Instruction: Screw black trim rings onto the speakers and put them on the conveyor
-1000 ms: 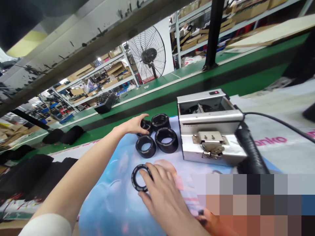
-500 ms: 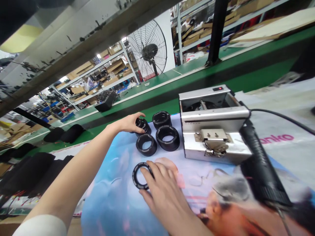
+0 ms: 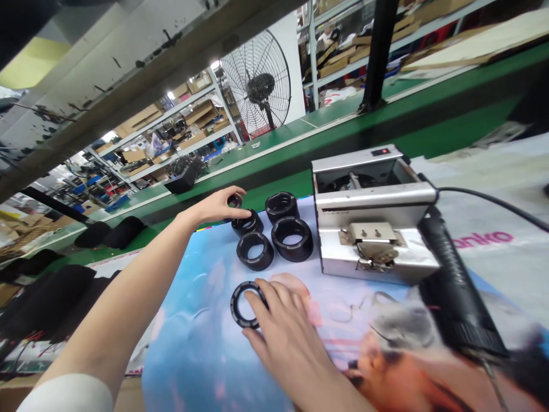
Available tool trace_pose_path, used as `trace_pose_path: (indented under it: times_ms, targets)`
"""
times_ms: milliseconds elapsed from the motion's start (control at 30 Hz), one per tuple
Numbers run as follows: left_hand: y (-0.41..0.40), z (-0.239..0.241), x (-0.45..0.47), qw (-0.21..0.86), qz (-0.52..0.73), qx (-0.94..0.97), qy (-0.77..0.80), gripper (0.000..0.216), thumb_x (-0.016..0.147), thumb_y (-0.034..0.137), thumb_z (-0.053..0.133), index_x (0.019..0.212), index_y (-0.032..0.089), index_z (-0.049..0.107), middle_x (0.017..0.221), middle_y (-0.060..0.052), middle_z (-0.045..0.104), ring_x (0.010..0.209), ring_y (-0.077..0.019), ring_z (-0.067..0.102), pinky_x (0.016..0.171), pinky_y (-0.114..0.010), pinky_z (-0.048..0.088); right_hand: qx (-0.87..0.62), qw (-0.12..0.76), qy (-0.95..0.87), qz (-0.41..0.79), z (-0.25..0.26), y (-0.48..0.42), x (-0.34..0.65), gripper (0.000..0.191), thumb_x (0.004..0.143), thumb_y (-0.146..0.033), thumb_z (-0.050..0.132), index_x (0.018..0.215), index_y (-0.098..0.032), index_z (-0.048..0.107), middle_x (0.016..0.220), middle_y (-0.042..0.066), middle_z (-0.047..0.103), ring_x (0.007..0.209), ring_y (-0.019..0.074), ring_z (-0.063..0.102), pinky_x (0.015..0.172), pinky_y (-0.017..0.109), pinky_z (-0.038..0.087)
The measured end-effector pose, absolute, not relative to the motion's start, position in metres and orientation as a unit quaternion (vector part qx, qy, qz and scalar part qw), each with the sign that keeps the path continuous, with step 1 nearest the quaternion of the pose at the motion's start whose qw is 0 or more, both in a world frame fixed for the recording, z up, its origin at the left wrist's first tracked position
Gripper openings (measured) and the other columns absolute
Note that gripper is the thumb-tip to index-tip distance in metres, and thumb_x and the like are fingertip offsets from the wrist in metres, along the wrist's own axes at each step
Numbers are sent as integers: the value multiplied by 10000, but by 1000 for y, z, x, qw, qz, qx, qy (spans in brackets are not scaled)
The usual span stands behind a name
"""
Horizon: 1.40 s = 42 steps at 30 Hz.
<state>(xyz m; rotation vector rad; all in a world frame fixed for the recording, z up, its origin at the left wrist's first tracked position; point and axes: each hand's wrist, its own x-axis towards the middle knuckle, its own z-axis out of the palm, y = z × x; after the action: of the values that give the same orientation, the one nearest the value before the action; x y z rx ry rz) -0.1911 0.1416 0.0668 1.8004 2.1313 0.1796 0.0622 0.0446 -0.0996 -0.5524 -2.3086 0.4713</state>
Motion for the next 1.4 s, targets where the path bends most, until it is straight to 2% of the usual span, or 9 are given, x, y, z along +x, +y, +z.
trace_pose_path:
  times_ms: [233,333,500,567,700,967,1133,1233,1400]
  targets:
    - [158,45,-171,168,55,605,776,723,685,705,844,1149,183,656,1209,-148,749,1109,-369,707,950,-432,551,-206,354,-896,172,-101,46,62,714,748,-188,930,1348,-259,550,1388,75,615,1205,328,585,922,510,579]
    - [160,38,-171,174,86,591,783,823,661,676,886,1266,173,642,1366,-177,705,1263,-405,663,1037,-440,520,-204,350,-898,170,-101,46,62,734,745,-192,928,1366,-260,542,1389,72,615,1204,324,593,923,504,585]
    - [139,35,-188,180,220,542,791,643,969,624,647,1415,166,580,1444,-161,648,1313,-322,635,1127,-531,489,-201,356,-897,167,-101,45,65,753,765,-188,888,1416,-237,511,1386,89,624,1203,322,592,930,477,583]
    - [126,26,-196,191,286,508,790,554,1047,584,541,1416,172,583,1418,-151,650,1266,-301,657,1084,-543,531,-193,366,-895,169,-92,47,69,635,852,-231,810,1411,-230,509,1400,87,615,1240,301,567,973,453,571]
    - [107,-4,-198,236,390,464,760,466,1056,496,586,1392,173,609,1409,-138,653,1230,-285,679,1035,-520,584,-177,439,-867,153,-53,63,73,404,1077,-385,547,1428,-187,515,1480,94,573,1309,263,504,1064,410,512]
    - [99,-38,-191,279,519,431,683,431,1028,391,668,1398,178,613,1453,-134,629,1300,-308,645,1099,-565,547,-229,370,-900,-20,-35,113,26,196,1016,-309,639,1134,-167,704,1319,147,682,1217,344,557,1009,530,407]
    - [77,-43,-204,318,542,456,631,505,1032,366,662,1497,210,543,1569,-142,549,1403,-332,581,1170,-603,489,-229,327,-915,-60,-52,116,24,368,979,-309,695,1309,-156,639,1379,203,643,1291,401,527,1084,719,304]
    - [70,-48,-210,346,525,481,611,547,1004,310,707,1512,213,530,1559,-141,561,1399,-336,588,1171,-610,490,-217,313,-921,-79,-54,116,26,357,972,-282,711,1307,-180,642,1419,174,626,1331,385,508,1123,732,275]
    - [86,-64,-207,332,502,515,610,564,982,286,735,1504,207,537,1551,-141,560,1424,-353,559,1193,-642,451,-202,305,-924,-113,-59,122,26,158,1041,-254,593,1071,-165,720,1400,144,640,1351,356,507,1172,734,235]
